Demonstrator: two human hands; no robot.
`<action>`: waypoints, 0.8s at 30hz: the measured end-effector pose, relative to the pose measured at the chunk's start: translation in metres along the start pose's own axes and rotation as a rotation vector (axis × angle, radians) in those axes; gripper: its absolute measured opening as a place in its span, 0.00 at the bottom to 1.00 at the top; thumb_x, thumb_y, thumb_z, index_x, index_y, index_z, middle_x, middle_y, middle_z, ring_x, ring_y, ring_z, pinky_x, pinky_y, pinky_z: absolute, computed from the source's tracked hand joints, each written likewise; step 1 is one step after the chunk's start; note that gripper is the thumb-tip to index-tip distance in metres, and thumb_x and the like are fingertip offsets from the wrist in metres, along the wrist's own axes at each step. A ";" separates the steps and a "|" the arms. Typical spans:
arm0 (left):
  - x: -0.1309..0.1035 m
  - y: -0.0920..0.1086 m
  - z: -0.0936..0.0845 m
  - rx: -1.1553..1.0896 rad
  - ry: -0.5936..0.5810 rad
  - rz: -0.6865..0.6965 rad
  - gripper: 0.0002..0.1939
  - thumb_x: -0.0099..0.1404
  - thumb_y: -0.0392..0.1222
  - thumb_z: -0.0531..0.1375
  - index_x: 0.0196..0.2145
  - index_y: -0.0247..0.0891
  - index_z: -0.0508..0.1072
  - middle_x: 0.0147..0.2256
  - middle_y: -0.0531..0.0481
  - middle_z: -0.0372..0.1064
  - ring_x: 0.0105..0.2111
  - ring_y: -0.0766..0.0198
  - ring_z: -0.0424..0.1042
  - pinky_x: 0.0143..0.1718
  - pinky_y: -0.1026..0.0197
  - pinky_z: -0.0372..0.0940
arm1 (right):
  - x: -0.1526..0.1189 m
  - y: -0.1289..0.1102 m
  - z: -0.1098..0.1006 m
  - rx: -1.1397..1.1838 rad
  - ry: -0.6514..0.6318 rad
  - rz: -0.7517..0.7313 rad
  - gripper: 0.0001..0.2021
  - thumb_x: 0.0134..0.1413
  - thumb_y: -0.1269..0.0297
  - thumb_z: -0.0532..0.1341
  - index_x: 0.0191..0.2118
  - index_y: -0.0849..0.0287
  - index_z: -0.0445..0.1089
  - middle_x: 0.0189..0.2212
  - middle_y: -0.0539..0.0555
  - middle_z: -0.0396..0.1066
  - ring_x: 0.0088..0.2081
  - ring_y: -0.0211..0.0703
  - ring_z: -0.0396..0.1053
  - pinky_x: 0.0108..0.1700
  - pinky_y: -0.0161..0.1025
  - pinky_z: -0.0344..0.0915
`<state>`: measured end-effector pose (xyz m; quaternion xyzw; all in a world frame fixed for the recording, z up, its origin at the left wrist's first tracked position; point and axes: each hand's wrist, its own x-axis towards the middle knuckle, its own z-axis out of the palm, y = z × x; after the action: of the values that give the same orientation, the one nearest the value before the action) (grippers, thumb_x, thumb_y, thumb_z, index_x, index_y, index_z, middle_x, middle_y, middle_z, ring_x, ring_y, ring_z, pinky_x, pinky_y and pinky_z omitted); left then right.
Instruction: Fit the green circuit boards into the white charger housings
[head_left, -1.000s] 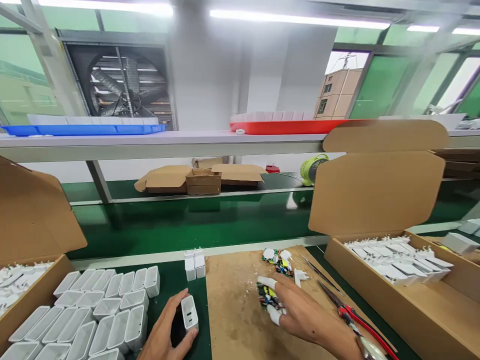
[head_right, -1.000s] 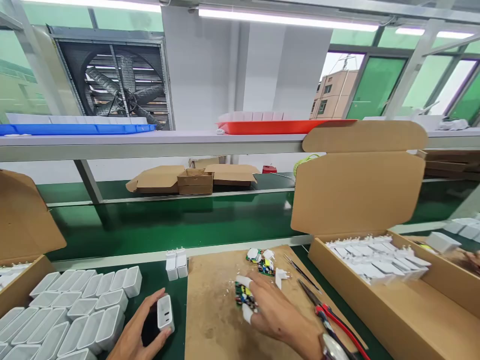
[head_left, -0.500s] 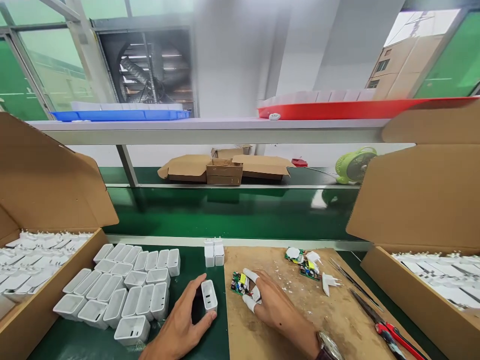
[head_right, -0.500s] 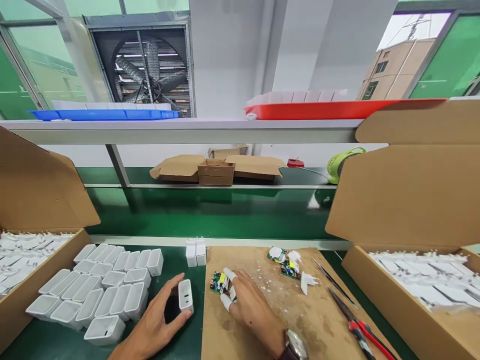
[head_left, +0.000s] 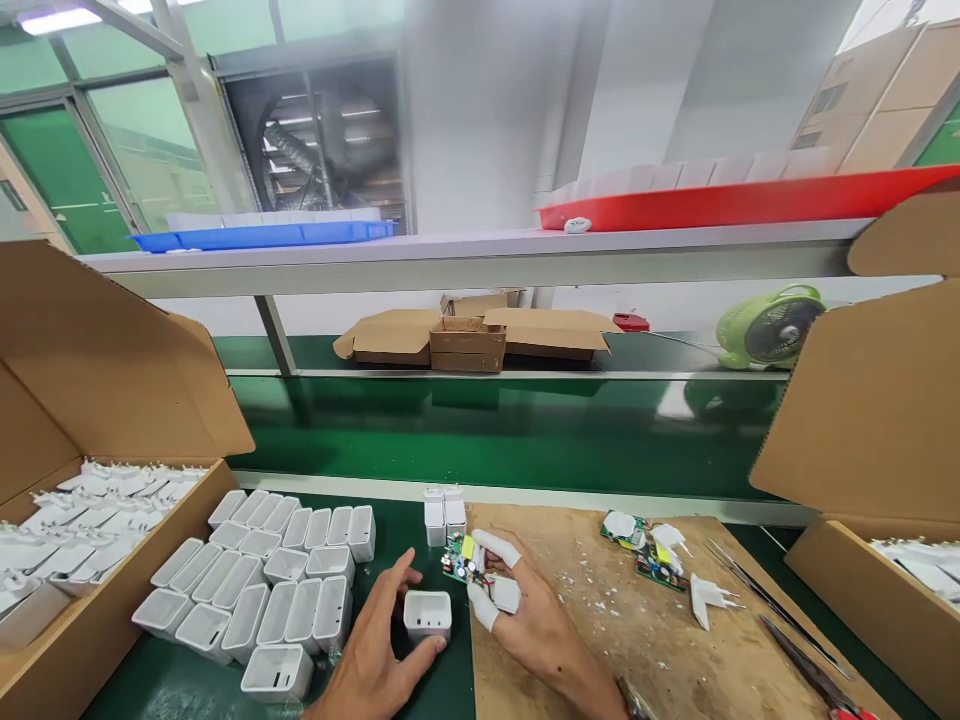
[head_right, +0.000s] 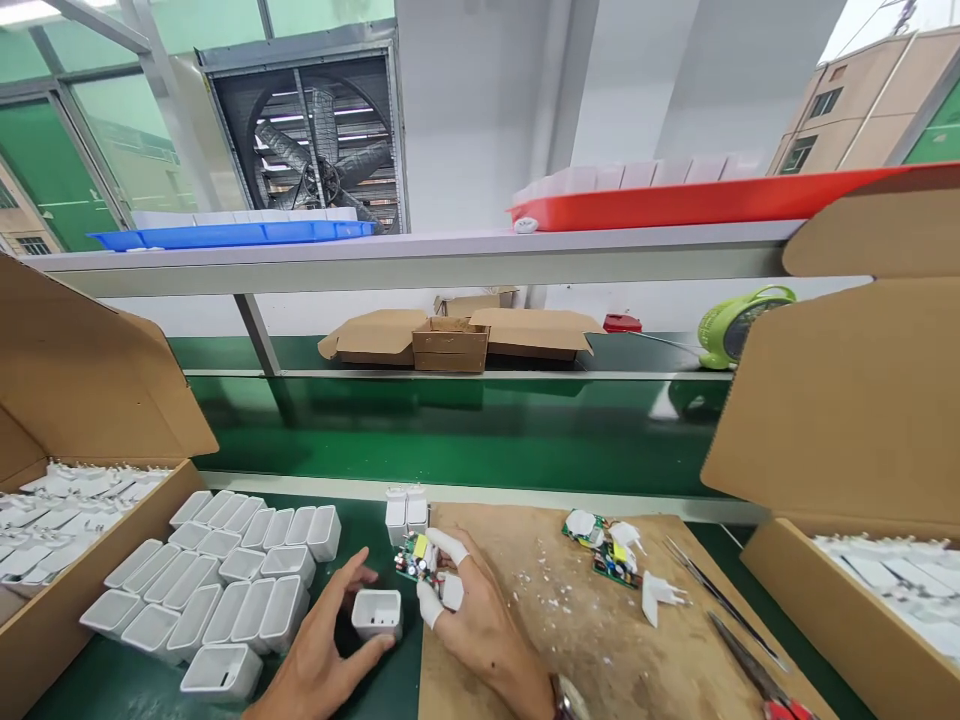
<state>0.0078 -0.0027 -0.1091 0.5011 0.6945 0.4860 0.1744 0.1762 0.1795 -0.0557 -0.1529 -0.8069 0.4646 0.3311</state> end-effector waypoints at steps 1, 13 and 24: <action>0.000 0.001 -0.001 0.016 0.003 -0.016 0.45 0.65 0.44 0.70 0.74 0.46 0.54 0.61 0.39 0.70 0.56 0.49 0.75 0.62 0.42 0.71 | -0.002 0.006 -0.001 -0.011 0.027 -0.001 0.25 0.60 0.69 0.62 0.63 0.54 0.70 0.61 0.61 0.70 0.57 0.50 0.76 0.59 0.49 0.78; 0.006 0.015 -0.005 0.089 -0.006 0.016 0.33 0.66 0.40 0.69 0.67 0.48 0.69 0.60 0.41 0.71 0.44 0.56 0.77 0.49 0.55 0.76 | -0.020 -0.022 -0.002 -0.094 -0.059 -0.072 0.26 0.63 0.71 0.61 0.65 0.51 0.66 0.63 0.58 0.73 0.56 0.45 0.79 0.58 0.39 0.78; 0.004 0.003 -0.003 0.155 0.034 0.108 0.30 0.75 0.42 0.61 0.71 0.53 0.64 0.65 0.41 0.66 0.60 0.51 0.75 0.62 0.51 0.73 | -0.027 -0.023 -0.006 -0.530 -0.179 -0.409 0.40 0.59 0.76 0.58 0.76 0.55 0.49 0.65 0.63 0.71 0.63 0.54 0.73 0.65 0.47 0.73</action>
<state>0.0051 -0.0010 -0.1045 0.5417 0.7046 0.4481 0.0969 0.2017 0.1568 -0.0449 -0.0272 -0.9394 0.1745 0.2940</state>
